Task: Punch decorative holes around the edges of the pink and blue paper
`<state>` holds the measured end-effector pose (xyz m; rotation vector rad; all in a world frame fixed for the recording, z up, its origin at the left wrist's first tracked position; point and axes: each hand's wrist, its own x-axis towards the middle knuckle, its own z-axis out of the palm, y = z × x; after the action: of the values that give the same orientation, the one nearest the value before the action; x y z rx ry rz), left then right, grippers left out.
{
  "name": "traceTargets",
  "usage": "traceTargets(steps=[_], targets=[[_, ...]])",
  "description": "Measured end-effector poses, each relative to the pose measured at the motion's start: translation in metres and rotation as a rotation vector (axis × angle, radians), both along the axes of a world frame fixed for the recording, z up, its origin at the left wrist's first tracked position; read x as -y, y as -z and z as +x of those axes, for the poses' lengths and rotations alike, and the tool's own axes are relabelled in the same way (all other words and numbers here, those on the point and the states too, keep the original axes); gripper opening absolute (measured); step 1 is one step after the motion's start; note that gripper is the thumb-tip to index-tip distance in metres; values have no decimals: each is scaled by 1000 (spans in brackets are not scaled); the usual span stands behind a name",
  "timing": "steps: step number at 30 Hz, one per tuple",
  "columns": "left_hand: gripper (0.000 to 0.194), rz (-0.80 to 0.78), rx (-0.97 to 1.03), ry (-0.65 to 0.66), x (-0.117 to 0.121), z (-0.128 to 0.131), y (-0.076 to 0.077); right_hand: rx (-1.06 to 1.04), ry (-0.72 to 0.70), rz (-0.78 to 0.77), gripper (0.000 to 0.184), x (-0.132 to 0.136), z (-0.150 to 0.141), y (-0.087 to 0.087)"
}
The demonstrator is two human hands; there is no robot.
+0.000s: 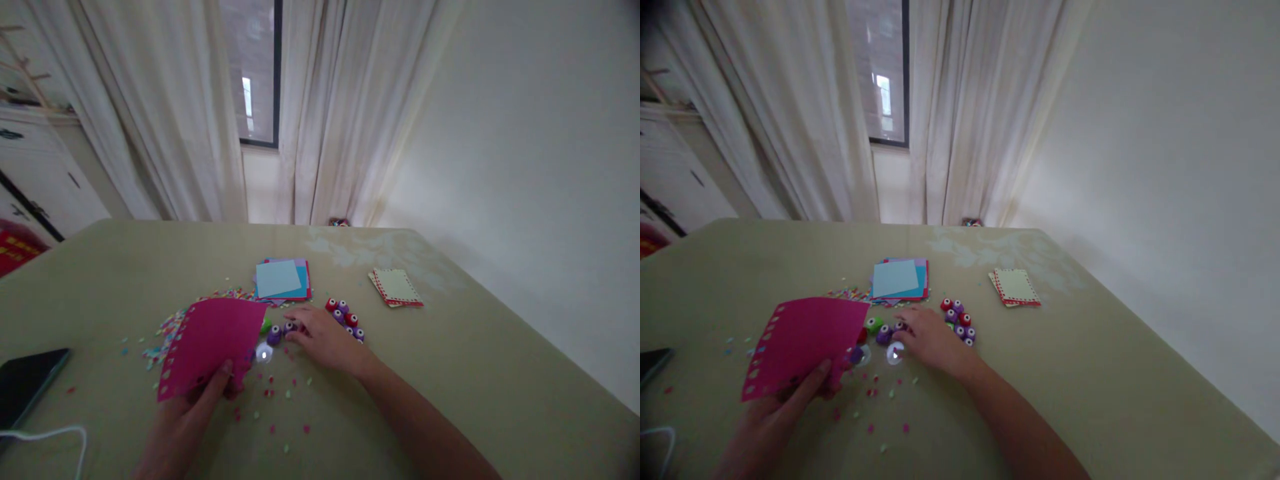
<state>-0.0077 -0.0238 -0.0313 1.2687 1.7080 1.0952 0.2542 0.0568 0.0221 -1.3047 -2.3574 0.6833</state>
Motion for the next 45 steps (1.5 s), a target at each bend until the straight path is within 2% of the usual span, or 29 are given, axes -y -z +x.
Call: traceTargets(steps=[2, 4, 7, 11, 14, 17, 20, 23, 26, 31, 35, 41, 45], targets=[[48, 3, -15, -8, -2, -2, 0, 85, 123, 45, 30, -6, 9, -8], [48, -45, -12, -17, -2, -3, -2, 263, 294, 93, 27, -14, 22, -16], [53, -122, -18, -49, 2, -1, -11, 418, 447, 89, 24, -24, 41, -17], [65, -96, -24, -44, 3, 9, -25, 472, 410, 28, 19, -27, 49, -9], [63, -40, 22, -22, -2, 12, -23, 454, 376, 33, 22, -26, 45, -9], [59, -18, 93, -6, -4, 10, -13, 387, 351, 78, 25, -20, 34, -16], [55, 6, 129, 39, 0, 6, -8, 113, 245, 52, 32, -6, 16, -24], [50, 28, 87, 65, 4, 7, -12, -204, 57, -70, 29, 11, -3, -26], [50, 26, 53, 29, 3, 11, -19, -258, -51, -150, 26, 20, -15, -20], [48, 93, 106, 91, 1, 17, -28, -358, -14, -218, 36, 20, -22, -9], [47, 13, 18, 88, 3, 17, -29, -452, 20, -272, 42, 22, -26, -7], [37, 35, -20, 42, 6, 11, -9, -494, 119, -347, 47, 26, -33, -4], [32, 43, 8, 47, 8, 9, 1, -589, 184, -512, 56, 27, -37, 4]])
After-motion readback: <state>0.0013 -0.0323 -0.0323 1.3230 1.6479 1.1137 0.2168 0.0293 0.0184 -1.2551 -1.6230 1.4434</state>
